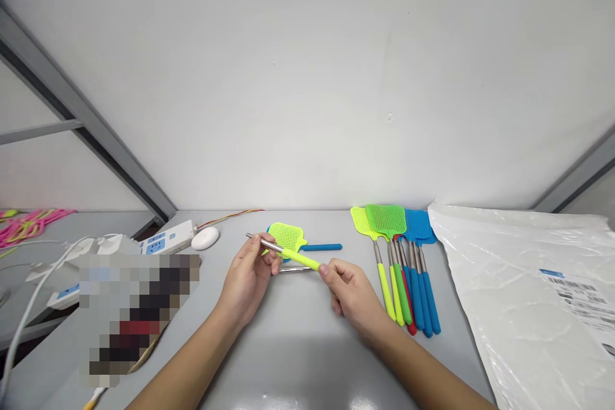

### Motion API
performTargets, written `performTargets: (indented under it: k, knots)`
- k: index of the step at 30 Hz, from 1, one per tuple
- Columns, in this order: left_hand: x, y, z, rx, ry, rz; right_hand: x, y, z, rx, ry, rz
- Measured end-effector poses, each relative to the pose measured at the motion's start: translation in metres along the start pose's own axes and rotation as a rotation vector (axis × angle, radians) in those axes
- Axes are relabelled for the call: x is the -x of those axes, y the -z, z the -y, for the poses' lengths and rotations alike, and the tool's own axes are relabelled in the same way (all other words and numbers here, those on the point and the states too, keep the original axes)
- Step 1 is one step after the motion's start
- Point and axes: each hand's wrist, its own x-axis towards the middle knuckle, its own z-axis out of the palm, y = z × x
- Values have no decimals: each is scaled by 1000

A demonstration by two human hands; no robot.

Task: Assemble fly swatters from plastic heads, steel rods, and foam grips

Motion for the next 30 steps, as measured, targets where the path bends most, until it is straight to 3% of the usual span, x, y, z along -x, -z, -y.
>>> performTargets:
  k: [6, 12, 16, 19, 24, 30]
  knots:
    - [0, -1, 2, 55, 45, -9, 2, 4, 4, -36, 20, -10]
    - [-7, 9, 0, 41, 22, -152, 4, 6, 14, 208, 61, -56]
    - [-11, 17, -6, -131, -19, -219, 5, 6, 13, 357, 92, -75]
    - [-10, 18, -14, -423, -36, -120, 5, 5, 7, 492, 145, -78]
    - [-7, 28, -33, -943, -134, 158, 4, 5, 6, 795, 176, -88]
    - [-2, 46, -39, -1227, -54, 420, 4, 8, 9, 1035, 179, -33]
